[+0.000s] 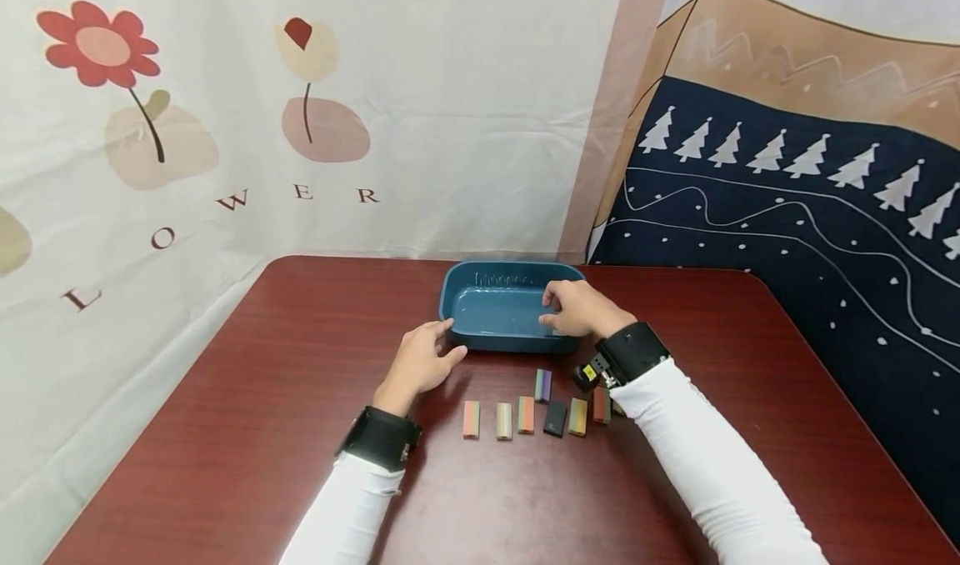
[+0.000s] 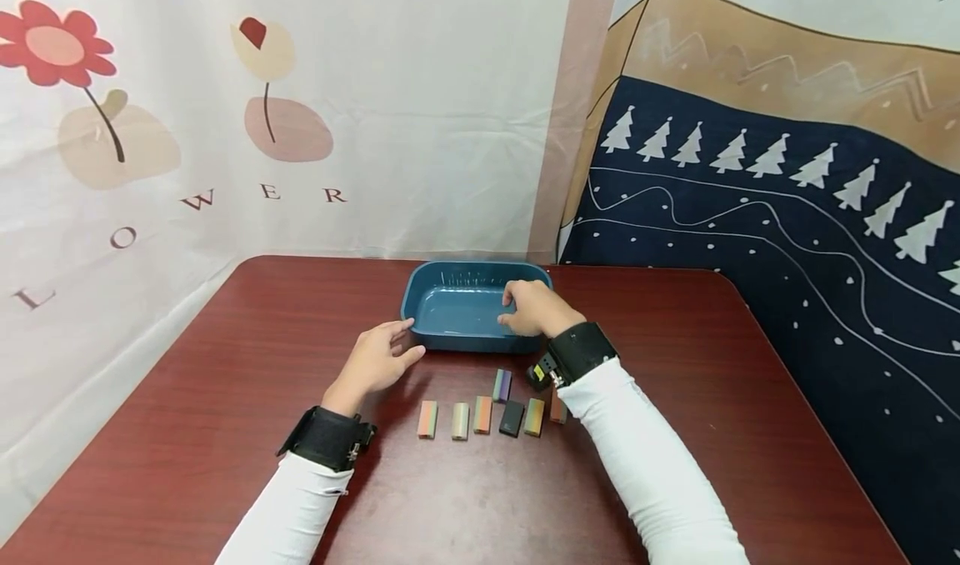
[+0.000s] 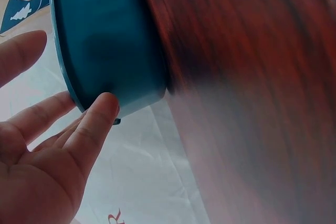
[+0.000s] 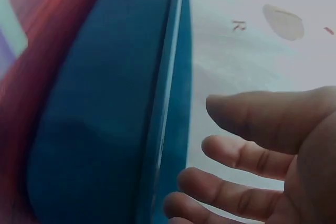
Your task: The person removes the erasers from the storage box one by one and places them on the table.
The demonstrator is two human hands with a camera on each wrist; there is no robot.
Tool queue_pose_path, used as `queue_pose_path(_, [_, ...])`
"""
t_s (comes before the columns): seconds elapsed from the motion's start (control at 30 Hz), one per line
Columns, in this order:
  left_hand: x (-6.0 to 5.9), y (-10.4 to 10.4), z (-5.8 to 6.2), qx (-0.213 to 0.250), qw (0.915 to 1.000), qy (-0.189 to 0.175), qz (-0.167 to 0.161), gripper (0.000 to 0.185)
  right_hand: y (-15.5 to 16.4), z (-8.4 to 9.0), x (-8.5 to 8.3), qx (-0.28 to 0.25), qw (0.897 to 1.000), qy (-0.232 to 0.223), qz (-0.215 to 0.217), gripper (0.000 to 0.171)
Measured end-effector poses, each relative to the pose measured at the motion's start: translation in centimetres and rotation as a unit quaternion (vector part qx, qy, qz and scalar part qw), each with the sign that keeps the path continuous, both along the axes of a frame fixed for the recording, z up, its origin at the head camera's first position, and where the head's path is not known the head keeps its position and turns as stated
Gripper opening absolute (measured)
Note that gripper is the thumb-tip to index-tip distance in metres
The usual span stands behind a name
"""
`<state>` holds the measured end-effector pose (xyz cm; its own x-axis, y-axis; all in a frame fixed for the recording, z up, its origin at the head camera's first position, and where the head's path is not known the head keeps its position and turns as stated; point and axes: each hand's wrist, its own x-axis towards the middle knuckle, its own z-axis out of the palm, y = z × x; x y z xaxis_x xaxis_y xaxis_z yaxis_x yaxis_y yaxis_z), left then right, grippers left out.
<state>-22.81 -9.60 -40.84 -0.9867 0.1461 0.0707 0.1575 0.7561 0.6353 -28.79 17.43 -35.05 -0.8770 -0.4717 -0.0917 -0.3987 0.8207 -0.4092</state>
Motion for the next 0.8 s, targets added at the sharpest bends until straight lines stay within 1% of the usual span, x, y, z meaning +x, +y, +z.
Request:
queue_pose_path(0.1, [0.0, 0.2, -0.2, 0.001, 1.0000, -0.003, 0.000, 0.057, -0.2, 0.2, -0.8, 0.033, 0.999, -0.031, 0.001, 0.032])
queue_pose_path(0.17, [-0.1, 0.2, -0.3, 0.004, 1.0000, -0.004, -0.001, 0.057, -0.4, 0.3, -1.3, 0.055, 0.998, -0.043, 0.000, 0.031])
queue_pose_path(0.27, [-0.1, 0.1, -0.1, 0.006, 1.0000, 0.000, -0.002, 0.057, -0.8, 0.6, -2.1, 0.080, 0.995, -0.062, -0.010, 0.026])
queue_pose_path(0.4, [-0.1, -0.1, 0.2, 0.012, 0.9999, -0.006, 0.005, 0.057, -1.6, 1.0, -3.3, 0.110, 0.990, -0.083, -0.024, 0.016])
queue_pose_path(0.47, [-0.2, -0.2, 0.3, 0.009, 0.9999, -0.008, 0.007, 0.057, -2.0, 1.1, -4.1, 0.125, 0.987, -0.096, -0.028, 0.017])
queue_pose_path(0.57, [-0.1, -0.3, 0.4, 0.008, 0.9999, -0.007, 0.007, 0.057, -2.5, 1.0, -5.4, 0.153, 0.981, -0.116, -0.036, 0.030])
queue_pose_path(0.6, [-0.1, -0.3, 0.4, 0.006, 0.9999, -0.006, 0.008, 0.057, -2.7, 0.9, -5.9, 0.163, 0.978, -0.123, -0.037, 0.031])
queue_pose_path(0.67, [0.0, -0.3, 0.4, 0.004, 0.9999, -0.006, 0.009, 0.057, -2.9, 0.6, -6.6, 0.186, 0.972, -0.138, -0.036, 0.029])
queue_pose_path(0.77, [0.2, -0.1, 0.3, 0.004, 0.9999, -0.011, 0.008, 0.057, -3.0, 0.5, -7.1, 0.232, 0.961, -0.147, -0.029, 0.015])
queue_pose_path(0.8, [0.2, 0.0, 0.3, 0.006, 0.9999, -0.012, 0.006, 0.057, -3.0, 0.6, -7.0, 0.246, 0.957, -0.149, -0.026, 0.018])
